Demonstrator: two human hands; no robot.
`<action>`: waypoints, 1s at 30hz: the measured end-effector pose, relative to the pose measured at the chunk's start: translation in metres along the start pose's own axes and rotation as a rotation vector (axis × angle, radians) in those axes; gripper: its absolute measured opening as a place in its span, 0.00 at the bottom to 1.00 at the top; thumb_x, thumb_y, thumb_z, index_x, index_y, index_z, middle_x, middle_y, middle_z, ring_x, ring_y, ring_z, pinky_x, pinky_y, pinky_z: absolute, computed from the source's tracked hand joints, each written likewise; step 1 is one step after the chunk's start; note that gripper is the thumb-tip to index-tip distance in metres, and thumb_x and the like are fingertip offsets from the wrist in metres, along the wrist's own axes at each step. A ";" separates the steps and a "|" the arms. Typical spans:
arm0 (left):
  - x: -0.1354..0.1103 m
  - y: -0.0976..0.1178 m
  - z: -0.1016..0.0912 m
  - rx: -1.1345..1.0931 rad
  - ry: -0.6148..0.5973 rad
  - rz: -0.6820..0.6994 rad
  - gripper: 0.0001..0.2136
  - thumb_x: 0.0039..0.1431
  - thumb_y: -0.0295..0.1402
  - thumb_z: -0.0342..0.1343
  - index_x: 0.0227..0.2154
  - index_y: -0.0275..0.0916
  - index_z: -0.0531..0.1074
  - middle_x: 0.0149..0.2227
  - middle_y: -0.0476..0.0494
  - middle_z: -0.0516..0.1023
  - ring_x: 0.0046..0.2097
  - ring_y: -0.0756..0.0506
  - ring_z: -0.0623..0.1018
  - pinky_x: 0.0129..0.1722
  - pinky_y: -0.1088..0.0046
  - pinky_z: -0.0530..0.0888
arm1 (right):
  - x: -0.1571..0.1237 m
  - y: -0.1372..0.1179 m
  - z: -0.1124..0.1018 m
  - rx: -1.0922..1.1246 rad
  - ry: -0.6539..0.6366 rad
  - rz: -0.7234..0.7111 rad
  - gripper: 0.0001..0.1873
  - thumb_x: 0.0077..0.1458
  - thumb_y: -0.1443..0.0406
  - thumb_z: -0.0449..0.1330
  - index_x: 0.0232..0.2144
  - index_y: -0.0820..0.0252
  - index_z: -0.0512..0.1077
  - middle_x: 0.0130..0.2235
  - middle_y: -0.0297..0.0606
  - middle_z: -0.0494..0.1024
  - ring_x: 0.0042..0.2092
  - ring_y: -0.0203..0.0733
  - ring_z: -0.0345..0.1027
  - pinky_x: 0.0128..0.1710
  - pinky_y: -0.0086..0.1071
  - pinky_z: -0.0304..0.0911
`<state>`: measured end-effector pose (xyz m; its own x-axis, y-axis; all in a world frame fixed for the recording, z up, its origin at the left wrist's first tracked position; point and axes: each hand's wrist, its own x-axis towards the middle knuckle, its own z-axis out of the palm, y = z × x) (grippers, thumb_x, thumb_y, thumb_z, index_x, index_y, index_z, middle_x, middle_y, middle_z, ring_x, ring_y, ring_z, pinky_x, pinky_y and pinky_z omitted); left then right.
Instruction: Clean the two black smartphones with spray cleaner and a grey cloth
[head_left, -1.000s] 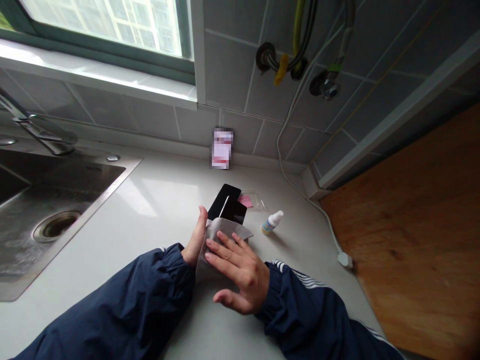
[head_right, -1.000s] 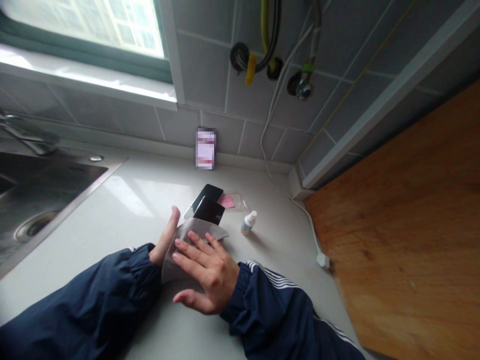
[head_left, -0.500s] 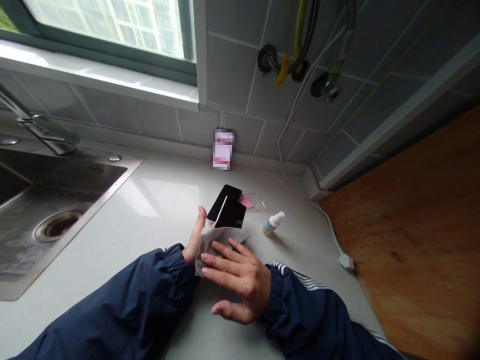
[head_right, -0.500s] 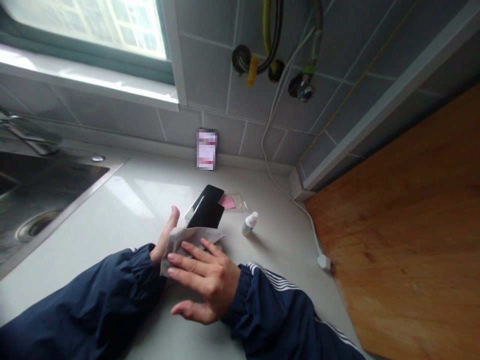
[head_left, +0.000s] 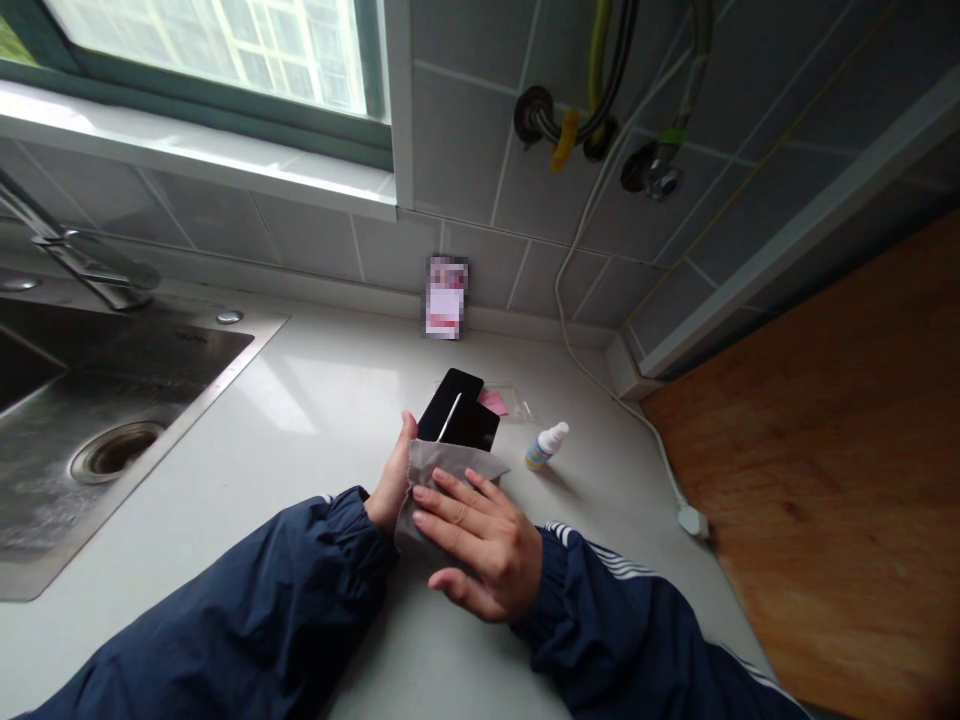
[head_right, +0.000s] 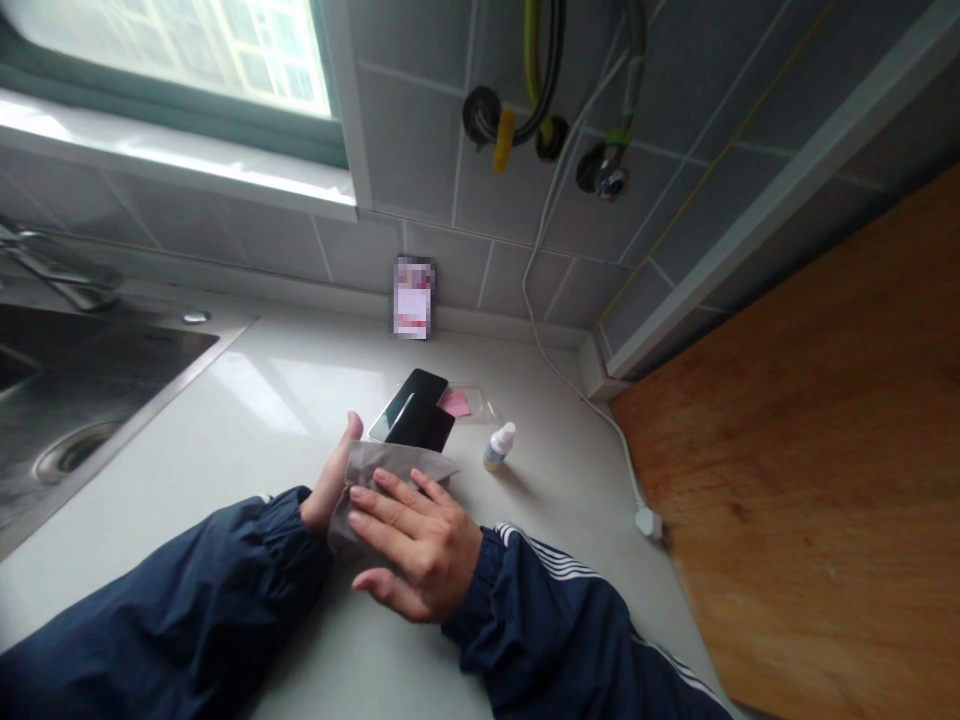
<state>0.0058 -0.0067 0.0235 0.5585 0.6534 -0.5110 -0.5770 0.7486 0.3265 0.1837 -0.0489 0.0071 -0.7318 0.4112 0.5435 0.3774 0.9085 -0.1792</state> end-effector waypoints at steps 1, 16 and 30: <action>0.000 0.000 0.002 0.003 0.032 0.023 0.43 0.66 0.65 0.33 0.29 0.27 0.77 0.20 0.39 0.77 0.21 0.49 0.76 0.21 0.79 0.71 | 0.000 0.000 0.000 -0.006 0.003 0.016 0.29 0.74 0.51 0.46 0.60 0.67 0.72 0.67 0.46 0.70 0.73 0.50 0.53 0.72 0.49 0.52; 0.001 -0.010 0.000 0.060 -0.063 0.067 0.37 0.72 0.55 0.37 0.62 0.27 0.71 0.44 0.27 0.85 0.46 0.35 0.86 0.51 0.60 0.79 | -0.003 0.002 0.005 -0.104 0.097 0.331 0.32 0.74 0.52 0.44 0.69 0.65 0.61 0.72 0.47 0.60 0.75 0.52 0.45 0.72 0.53 0.51; 0.001 -0.015 0.007 -0.004 -0.301 0.137 0.34 0.72 0.54 0.38 0.71 0.37 0.60 0.56 0.31 0.81 0.59 0.35 0.79 0.62 0.58 0.71 | -0.004 0.008 0.008 -0.159 0.225 0.433 0.34 0.74 0.53 0.46 0.74 0.63 0.51 0.74 0.47 0.54 0.76 0.57 0.43 0.71 0.56 0.52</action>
<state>0.0196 -0.0165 0.0240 0.6265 0.7522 -0.2041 -0.6610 0.6516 0.3722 0.1849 -0.0428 -0.0024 -0.3552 0.7054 0.6134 0.7136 0.6285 -0.3095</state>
